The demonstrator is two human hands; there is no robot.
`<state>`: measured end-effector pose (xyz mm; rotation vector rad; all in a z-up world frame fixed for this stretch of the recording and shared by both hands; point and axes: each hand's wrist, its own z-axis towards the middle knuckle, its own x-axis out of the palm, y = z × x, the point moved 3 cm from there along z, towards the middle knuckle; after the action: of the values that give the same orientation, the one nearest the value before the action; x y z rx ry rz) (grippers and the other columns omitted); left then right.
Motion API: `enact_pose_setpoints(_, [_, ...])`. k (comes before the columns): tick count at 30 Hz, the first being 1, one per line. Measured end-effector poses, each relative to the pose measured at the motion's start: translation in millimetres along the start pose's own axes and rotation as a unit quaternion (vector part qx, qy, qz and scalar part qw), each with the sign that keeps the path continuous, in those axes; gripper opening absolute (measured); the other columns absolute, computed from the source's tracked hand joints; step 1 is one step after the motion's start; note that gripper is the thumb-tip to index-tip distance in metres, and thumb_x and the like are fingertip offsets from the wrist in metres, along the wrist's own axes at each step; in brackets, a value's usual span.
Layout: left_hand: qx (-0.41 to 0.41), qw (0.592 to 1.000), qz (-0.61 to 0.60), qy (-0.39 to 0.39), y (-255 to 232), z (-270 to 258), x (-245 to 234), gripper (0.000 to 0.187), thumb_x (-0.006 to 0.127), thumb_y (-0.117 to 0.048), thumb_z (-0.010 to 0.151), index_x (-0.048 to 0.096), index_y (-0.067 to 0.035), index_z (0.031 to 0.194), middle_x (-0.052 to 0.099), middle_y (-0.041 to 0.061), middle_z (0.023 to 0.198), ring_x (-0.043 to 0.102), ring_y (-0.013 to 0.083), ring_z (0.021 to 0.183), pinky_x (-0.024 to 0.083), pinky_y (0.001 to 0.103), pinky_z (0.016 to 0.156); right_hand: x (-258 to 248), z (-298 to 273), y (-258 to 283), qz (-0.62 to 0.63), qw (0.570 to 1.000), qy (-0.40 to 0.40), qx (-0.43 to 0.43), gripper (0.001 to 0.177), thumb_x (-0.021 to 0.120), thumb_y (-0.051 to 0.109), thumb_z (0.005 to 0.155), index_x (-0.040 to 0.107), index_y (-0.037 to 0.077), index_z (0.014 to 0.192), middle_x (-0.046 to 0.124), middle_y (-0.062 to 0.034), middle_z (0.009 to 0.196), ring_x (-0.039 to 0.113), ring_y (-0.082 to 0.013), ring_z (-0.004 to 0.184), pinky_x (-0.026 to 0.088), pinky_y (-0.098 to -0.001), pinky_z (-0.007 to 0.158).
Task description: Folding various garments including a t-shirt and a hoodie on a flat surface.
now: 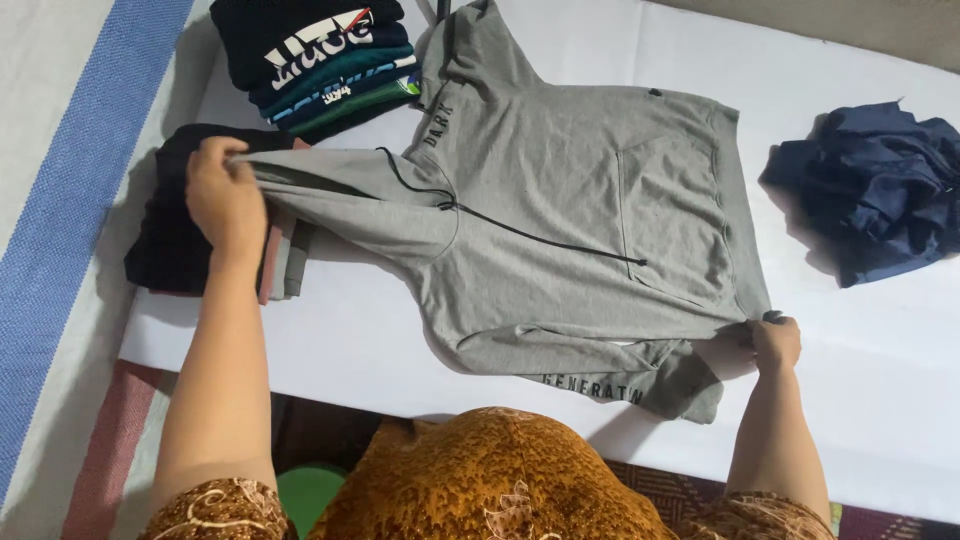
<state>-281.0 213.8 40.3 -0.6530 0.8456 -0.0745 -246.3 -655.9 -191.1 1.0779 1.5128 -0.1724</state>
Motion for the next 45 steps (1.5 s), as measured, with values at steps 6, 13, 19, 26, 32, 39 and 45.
enact_pose_setpoints(6, [-0.132, 0.985, -0.019, 0.111, 1, 4, -11, 0.007, 0.066, -0.005, 0.099, 0.071, -0.002, 0.099, 0.072, 0.014, 0.081, 0.070, 0.0219, 0.067, 0.054, 0.035, 0.064, 10, 24, -19, -0.029, 0.999, -0.015, -0.034, 0.052, 0.082, 0.025, 0.082, 0.067, -0.005, 0.122, 0.072, -0.0258, 0.111, 0.069, -0.0386, 0.098, 0.054, -0.0461, 0.083])
enact_pose_setpoints(13, [-0.063, 0.985, -0.083, 0.141, 23, 0, -11, 0.011, 0.074, -0.010, 0.095, 0.072, 0.000, 0.096, 0.074, 0.012, 0.086, 0.073, 0.0156, 0.070, 0.055, 0.030, 0.062, 3, 4, -6, 0.032, 0.999, 0.010, 0.017, 0.053, 0.078, 0.025, 0.084, 0.064, -0.002, 0.127, 0.071, -0.0246, 0.112, 0.071, -0.0383, 0.101, 0.056, -0.0475, 0.085])
enact_pose_setpoints(19, [-0.066, 0.995, 0.068, 0.037, 32, -5, -11, 0.012, 0.064, -0.010, 0.112, 0.057, -0.001, 0.114, 0.072, 0.016, 0.092, 0.073, 0.0280, 0.076, 0.054, 0.038, 0.068, 5, 10, -8, 0.014, 1.000, -0.006, 0.007, 0.054, 0.082, 0.025, 0.080, 0.064, -0.002, 0.124, 0.071, -0.0242, 0.112, 0.070, -0.0368, 0.098, 0.055, -0.0457, 0.083])
enact_pose_setpoints(26, [-0.170, 0.941, -0.239, 0.169, -36, -12, 34, 0.023, 0.054, -0.006, 0.101, 0.058, -0.004, 0.123, 0.069, 0.015, 0.109, 0.076, 0.0252, 0.081, 0.065, 0.031, 0.059, 2, -11, 34, -0.060, 0.966, -0.208, -0.142, 0.071, 0.079, 0.023, 0.085, 0.052, 0.009, 0.149, 0.055, -0.0292, 0.128, 0.054, -0.0470, 0.117, 0.042, -0.0568, 0.097])
enact_pose_setpoints(32, [-0.080, 0.935, -0.246, 0.243, -144, -20, 106, 0.025, 0.059, -0.006, 0.098, 0.063, -0.008, 0.123, 0.069, 0.014, 0.115, 0.075, 0.0220, 0.093, 0.066, 0.031, 0.068, 26, -27, 115, 0.029, 0.944, -0.173, -0.281, 0.059, 0.074, 0.013, 0.090, 0.056, 0.009, 0.146, 0.058, -0.0239, 0.125, 0.057, -0.0400, 0.112, 0.046, -0.0523, 0.096])
enact_pose_setpoints(39, [0.065, 0.752, -0.435, 0.491, -268, -58, 144, 0.067, 0.058, -0.035, 0.105, 0.024, -0.019, 0.160, 0.060, 0.018, 0.142, 0.064, 0.0252, 0.127, 0.053, 0.037, 0.106, 103, -55, 193, 0.428, 0.858, 0.213, -0.189, 0.045, 0.066, 0.025, 0.097, 0.055, 0.009, 0.138, 0.068, -0.0095, 0.101, 0.070, -0.0186, 0.079, 0.057, -0.0327, 0.068])
enact_pose_setpoints(45, [0.004, 0.878, -0.237, 0.416, -179, -49, 175, 0.047, 0.056, -0.034, 0.104, 0.052, -0.019, 0.149, 0.075, 0.007, 0.119, 0.073, 0.0216, 0.112, 0.057, 0.038, 0.096, 159, -50, 182, 0.407, 0.866, 0.266, -0.112, 0.047, 0.060, 0.042, 0.101, 0.056, 0.010, 0.135, 0.070, -0.0083, 0.097, 0.067, -0.0147, 0.073, 0.053, -0.0288, 0.060])
